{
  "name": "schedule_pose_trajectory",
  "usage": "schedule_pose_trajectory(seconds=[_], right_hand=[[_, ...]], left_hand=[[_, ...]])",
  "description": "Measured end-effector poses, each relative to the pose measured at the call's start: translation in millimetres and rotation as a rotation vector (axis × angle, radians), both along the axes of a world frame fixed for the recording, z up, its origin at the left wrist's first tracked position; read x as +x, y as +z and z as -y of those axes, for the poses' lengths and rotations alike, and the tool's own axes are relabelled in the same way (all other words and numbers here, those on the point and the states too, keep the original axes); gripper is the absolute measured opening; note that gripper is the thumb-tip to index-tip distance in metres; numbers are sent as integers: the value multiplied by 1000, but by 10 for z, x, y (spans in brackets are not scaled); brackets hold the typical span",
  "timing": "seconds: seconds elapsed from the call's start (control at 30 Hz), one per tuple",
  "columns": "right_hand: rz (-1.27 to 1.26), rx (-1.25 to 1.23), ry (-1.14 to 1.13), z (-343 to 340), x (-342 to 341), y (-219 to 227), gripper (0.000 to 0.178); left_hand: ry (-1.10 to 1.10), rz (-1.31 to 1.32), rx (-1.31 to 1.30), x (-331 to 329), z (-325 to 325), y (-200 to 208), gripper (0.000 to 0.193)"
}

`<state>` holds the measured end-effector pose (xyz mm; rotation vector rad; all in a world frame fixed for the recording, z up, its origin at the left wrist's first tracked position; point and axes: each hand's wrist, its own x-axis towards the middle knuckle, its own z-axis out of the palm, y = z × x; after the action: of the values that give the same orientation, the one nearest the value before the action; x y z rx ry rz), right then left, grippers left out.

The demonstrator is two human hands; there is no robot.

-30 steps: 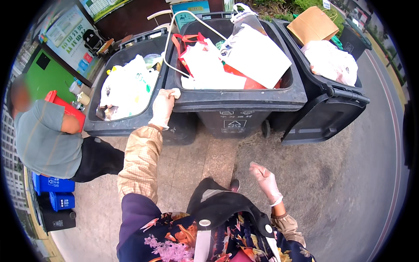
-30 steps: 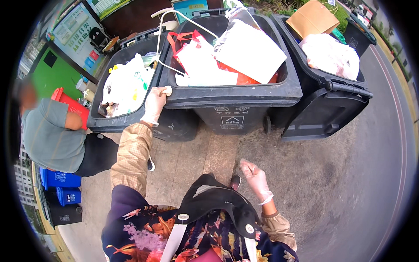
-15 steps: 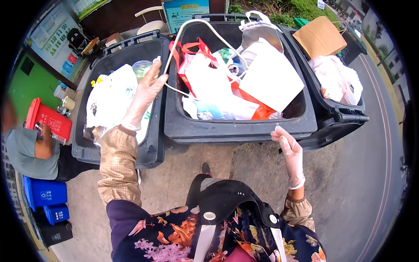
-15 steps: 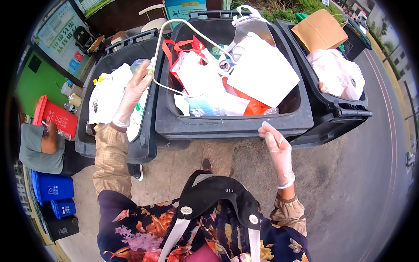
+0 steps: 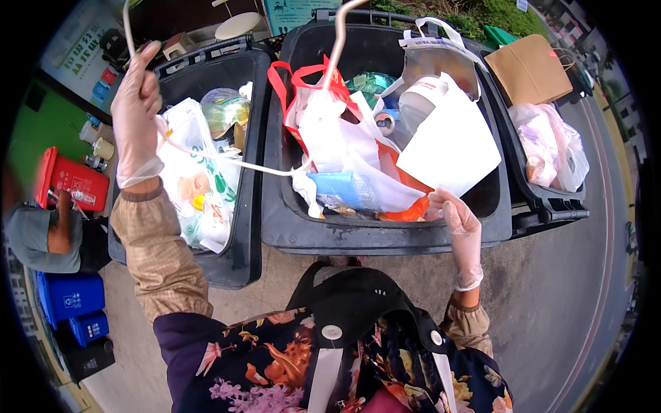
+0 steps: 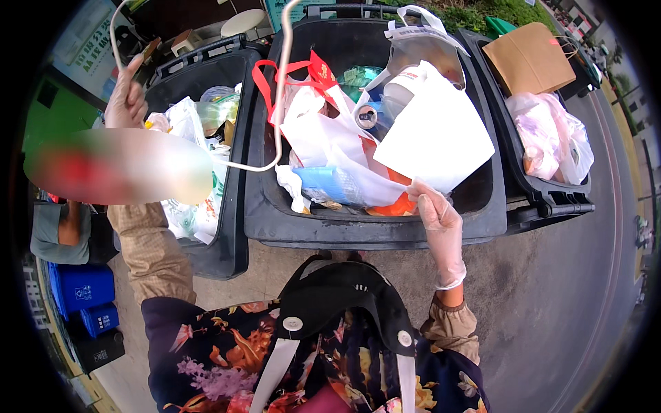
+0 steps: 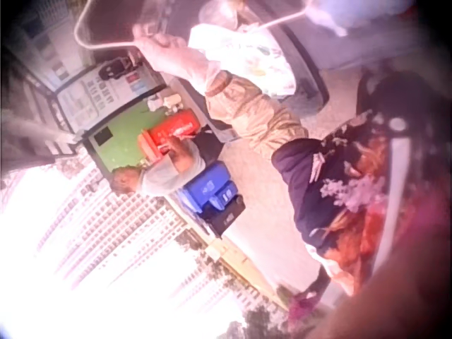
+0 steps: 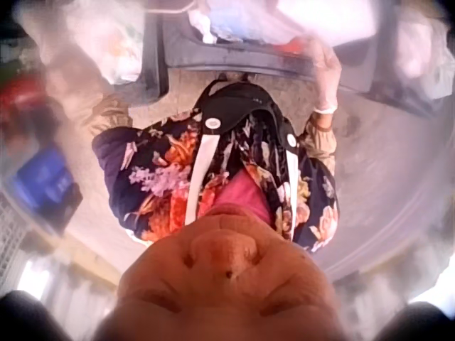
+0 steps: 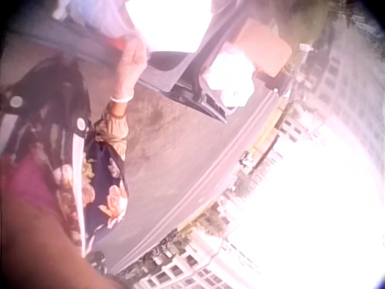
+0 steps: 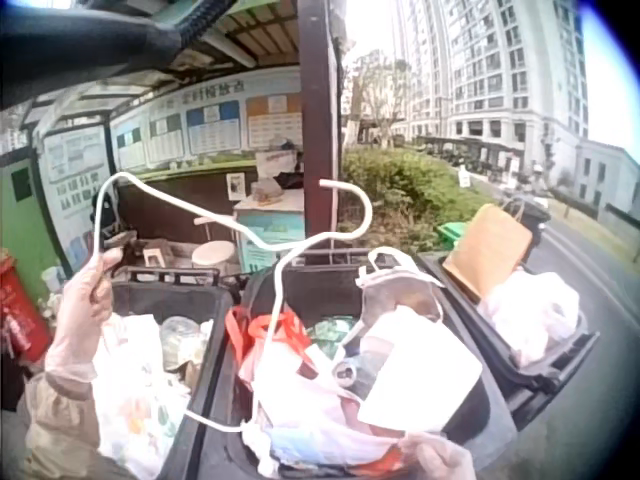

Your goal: The person puts on disposable gloves and sorts through a large trash bin to find recyclable items. They retrieve a toy bubble wand, a blue plastic basket, a metal can, and a paper bag, placing them into a blue recycling bin. The person then returns to the trash bin to continue sorting.

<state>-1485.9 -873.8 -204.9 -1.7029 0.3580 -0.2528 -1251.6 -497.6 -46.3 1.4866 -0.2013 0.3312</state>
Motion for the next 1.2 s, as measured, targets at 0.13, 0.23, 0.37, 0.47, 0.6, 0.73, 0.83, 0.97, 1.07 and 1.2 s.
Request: schedule_pose_trajectory(seconds=[0.13,0.23,0.37,0.47,0.6,0.73,0.83,0.97,1.07,1.2], right_hand=[[36,-16,70,113,192,169,28],[71,-99,77,174,326,391,26],[490,-920,186,138,923,547,24],[584,-1360,227,-2,1376,601,16],[305,-1749,311,10,1474,361,9],[296,-1656,288,-10,1185,550,17],[254,-1552,239,152,836,482,22],[-9,-1445,152,515,345,240,14],[-48,-1316,-42,606,315,100,21],[39,-774,-286,680,538,260,53]], left_hand=[[330,-163,130,-100,-1183,-15,37],[441,-439,252,307,-2506,-830,41],[961,-713,1485,366,-2594,-1339,62],[786,57,1515,392,-1142,-930,48],[-177,284,723,164,989,-626,29],[-609,440,593,134,2312,-986,22],[-663,83,1121,124,2622,-1329,33],[-779,39,1413,25,2570,-1775,54],[-706,225,1443,-125,2560,-1946,64],[-648,270,1539,-312,2621,-1922,73]])
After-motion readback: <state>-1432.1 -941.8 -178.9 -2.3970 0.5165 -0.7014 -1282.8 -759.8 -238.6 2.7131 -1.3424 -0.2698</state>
